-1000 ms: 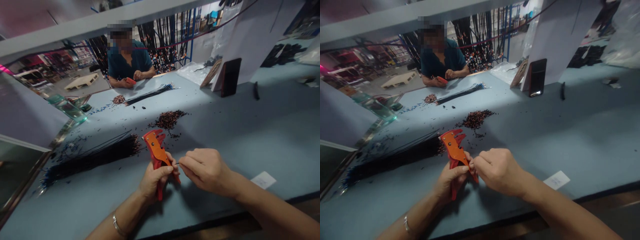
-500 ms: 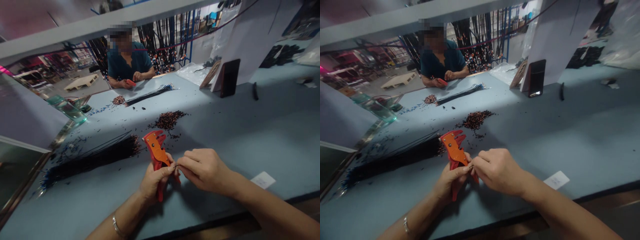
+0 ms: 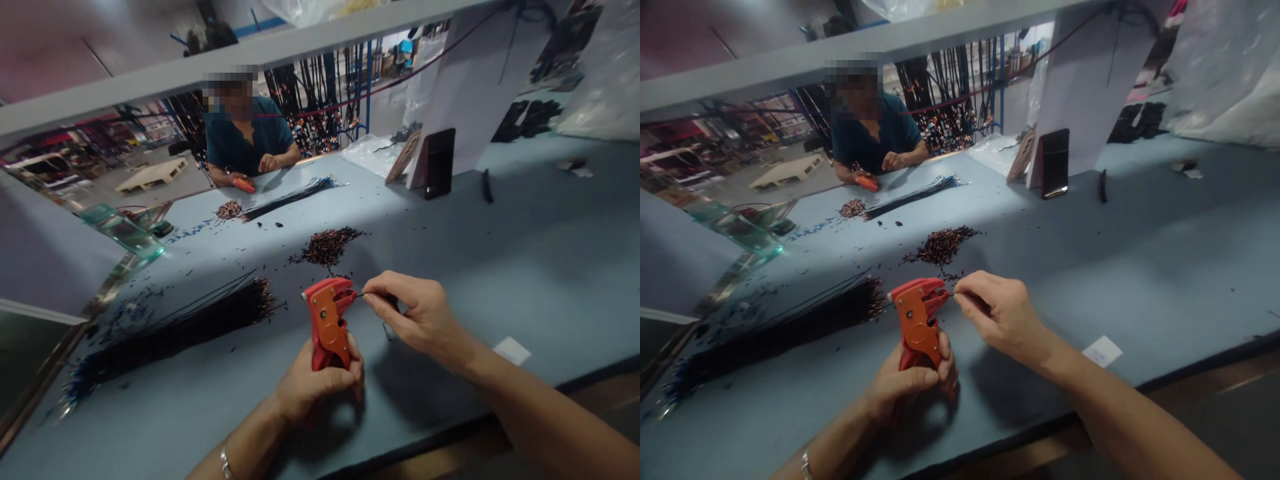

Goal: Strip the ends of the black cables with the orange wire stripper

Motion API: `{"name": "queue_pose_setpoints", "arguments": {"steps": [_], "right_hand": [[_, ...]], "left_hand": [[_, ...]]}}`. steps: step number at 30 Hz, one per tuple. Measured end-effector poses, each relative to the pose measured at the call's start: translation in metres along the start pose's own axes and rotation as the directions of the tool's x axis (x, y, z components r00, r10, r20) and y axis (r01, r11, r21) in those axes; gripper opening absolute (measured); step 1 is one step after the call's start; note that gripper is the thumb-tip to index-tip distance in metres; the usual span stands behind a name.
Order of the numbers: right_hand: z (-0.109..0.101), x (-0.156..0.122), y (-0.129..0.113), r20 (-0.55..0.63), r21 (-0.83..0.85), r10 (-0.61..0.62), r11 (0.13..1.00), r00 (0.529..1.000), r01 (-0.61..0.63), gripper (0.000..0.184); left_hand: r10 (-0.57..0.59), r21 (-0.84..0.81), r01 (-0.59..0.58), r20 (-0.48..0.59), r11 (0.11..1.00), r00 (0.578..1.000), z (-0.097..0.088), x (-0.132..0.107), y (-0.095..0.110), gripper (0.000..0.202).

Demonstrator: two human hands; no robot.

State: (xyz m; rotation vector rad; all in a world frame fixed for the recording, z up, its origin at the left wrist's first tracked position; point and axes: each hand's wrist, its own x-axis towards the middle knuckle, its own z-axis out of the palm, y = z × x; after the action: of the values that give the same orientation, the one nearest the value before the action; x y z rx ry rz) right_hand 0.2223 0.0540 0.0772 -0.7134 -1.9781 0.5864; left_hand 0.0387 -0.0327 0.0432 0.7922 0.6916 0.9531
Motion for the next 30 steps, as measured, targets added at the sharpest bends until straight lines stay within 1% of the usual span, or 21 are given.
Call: {"name": "queue_pose_setpoints", "arguments": {"steps": [5,12,15,27,30], "right_hand": [[-0.0009,0.0010,0.0004,0.004,0.021,-0.008,1.000,1.000,0.008,0.010],[-0.0016,0.0017,0.0005,0.002,-0.022,-0.009,1.000,1.000,0.009,0.011],[-0.0013,0.0020,0.0007,0.015,-0.033,-0.032,0.999,0.999,0.033,0.012],[-0.0011,0.0015,0.0001,0.016,-0.002,-0.062,0.998,0.998,0.062,0.012],[-0.0016,0.0018,-0.0008,0.016,-0.006,-0.063,0.998,0.998,0.063,0.013]], "left_hand": [[-0.035,0.003,0.035,0.036,0.999,0.999,-0.0005,-0.0004,0.0009,0.032],[-0.058,0.008,0.058,0.036,0.998,0.998,-0.0007,-0.0016,0.0009,0.034],[-0.070,0.015,0.069,0.044,0.997,0.997,-0.0010,-0.0019,0.0006,0.034],[-0.083,0.025,0.082,0.038,0.996,0.996,0.0058,-0.0011,0.0044,0.029],[-0.075,0.019,0.075,0.023,0.997,0.997,0.0072,-0.0017,0.0041,0.028]]}}
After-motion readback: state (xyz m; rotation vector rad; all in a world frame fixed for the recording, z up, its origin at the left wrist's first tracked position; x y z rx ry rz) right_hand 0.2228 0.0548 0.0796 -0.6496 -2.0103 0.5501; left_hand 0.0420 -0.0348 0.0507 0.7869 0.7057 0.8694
